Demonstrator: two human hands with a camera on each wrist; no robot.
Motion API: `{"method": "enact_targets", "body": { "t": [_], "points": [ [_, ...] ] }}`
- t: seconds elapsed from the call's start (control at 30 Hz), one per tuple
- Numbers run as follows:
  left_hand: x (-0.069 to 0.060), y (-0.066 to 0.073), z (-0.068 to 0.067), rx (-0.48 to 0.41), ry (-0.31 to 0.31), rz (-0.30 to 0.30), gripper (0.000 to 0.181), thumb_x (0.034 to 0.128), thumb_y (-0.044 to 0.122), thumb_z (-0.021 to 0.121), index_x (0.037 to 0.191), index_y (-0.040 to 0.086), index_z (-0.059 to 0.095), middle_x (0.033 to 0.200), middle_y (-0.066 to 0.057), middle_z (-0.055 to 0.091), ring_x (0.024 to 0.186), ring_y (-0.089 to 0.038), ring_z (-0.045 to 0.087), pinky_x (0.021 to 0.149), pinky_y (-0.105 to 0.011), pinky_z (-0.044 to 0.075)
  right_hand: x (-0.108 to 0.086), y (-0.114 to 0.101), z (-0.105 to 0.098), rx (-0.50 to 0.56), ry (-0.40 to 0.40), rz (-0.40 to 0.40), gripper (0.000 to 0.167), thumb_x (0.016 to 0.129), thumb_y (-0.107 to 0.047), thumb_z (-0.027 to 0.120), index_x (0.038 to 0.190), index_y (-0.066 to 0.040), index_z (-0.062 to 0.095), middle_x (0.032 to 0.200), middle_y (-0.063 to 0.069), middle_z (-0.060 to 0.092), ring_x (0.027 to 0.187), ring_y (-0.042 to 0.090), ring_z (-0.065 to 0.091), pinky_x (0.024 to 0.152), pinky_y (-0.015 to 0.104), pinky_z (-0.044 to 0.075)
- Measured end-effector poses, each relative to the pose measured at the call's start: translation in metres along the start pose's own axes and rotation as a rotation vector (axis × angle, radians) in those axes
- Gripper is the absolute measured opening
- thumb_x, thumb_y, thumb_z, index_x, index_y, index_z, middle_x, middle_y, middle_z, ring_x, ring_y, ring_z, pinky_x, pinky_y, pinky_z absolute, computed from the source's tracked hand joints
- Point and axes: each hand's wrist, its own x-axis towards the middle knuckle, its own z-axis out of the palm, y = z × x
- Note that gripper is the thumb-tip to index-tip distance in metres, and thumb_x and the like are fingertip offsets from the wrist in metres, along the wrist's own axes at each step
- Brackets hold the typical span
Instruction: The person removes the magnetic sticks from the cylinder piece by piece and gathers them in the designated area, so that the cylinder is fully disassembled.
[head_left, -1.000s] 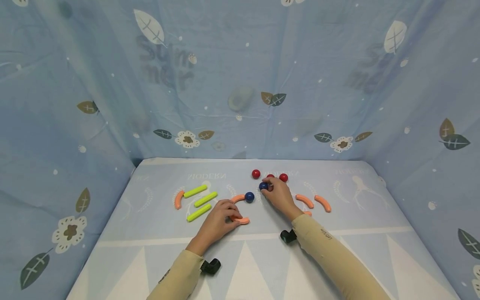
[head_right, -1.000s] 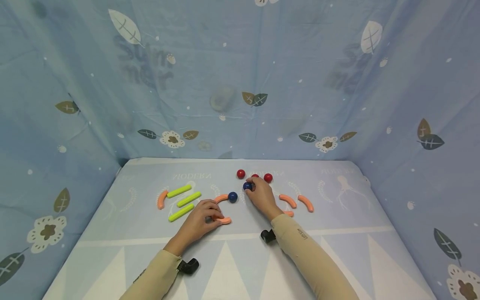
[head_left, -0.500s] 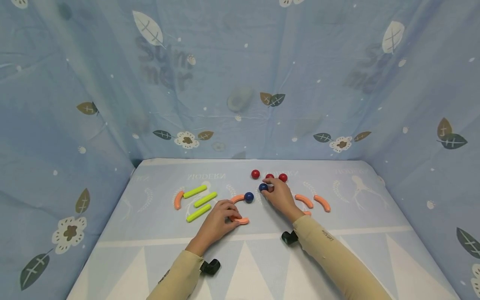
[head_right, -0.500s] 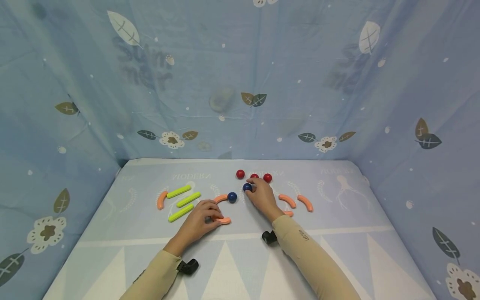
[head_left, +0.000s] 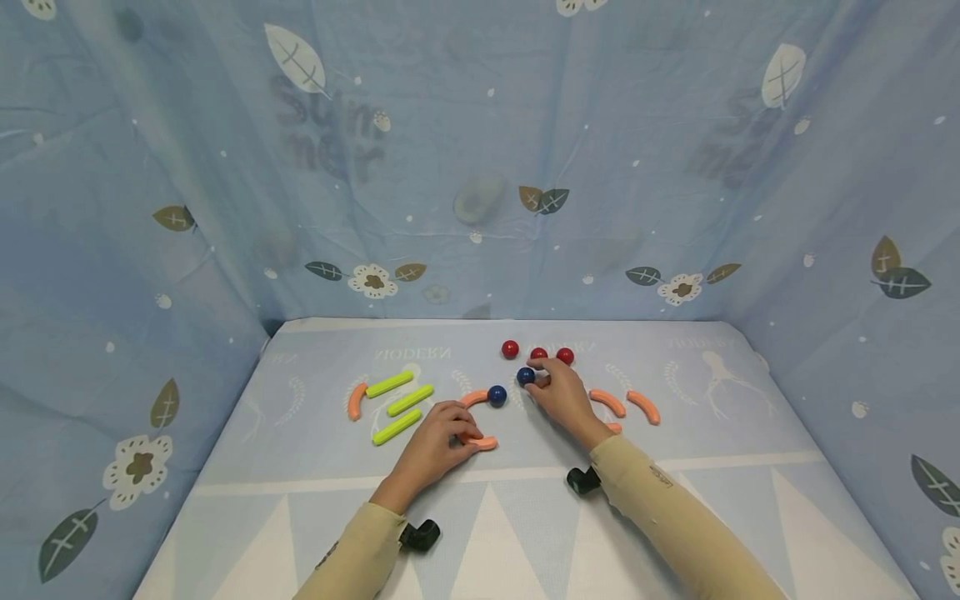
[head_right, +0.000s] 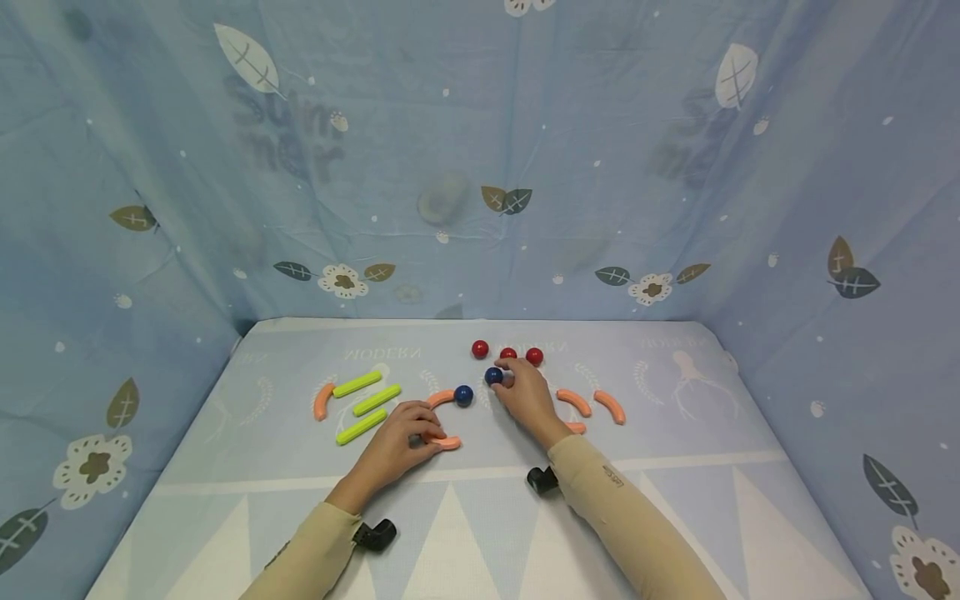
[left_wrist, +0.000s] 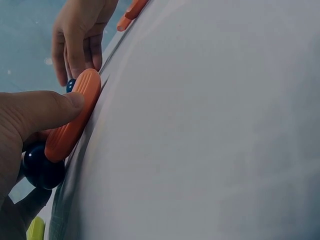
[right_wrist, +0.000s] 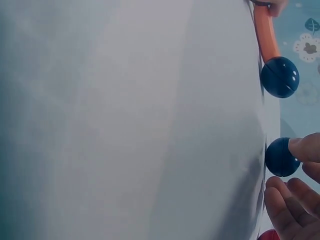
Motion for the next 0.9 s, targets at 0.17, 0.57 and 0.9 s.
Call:
{"method": "enact_targets", "body": {
  "t": [0.17,0.57,0.9],
  "points": [
    [-0.001,0.000,0.000,0.001,-0.005,-0.001,0.009,0.0854,0.018,0.084,0.090,0.023,0.079,0.103,0.012,0.065,0.123,-0.019,0.052,0.113,-0.044,0.039,-0.006,-0.001,-0.002,-0.015,0.018,-0.031,0.042,0.089,-0.016,0.080,0.129,-0.012,0.069,0.122,0.008,0.065,0.090,0.018,0.066,0.079,0.037,0.057],
    [-0.001,-0.001,-0.001,-0.030,0.018,0.013,0.010,0.0873,0.019,0.082,0.097,0.020,0.079,0.109,0.008,0.068,0.122,-0.019,0.054,0.111,-0.046,0.040,-0.017,-0.005,0.003,0.030,0.038,-0.141,0.032,0.088,-0.010,0.079,0.119,-0.007,0.071,0.102,0.008,0.066,0.085,0.017,0.066,0.077,0.036,0.056],
    [0.010,0.001,0.001,0.039,0.235,-0.163,0.021,0.0921,0.022,0.077,0.112,0.016,0.076,0.115,0.002,0.066,0.114,-0.020,0.059,0.104,-0.045,0.047,-0.021,-0.014,0.018,0.068,-0.036,-0.178,0.033,0.088,-0.012,0.079,0.120,-0.011,0.071,0.107,0.006,0.070,0.084,0.011,0.067,0.075,0.030,0.057]
  ]
}}
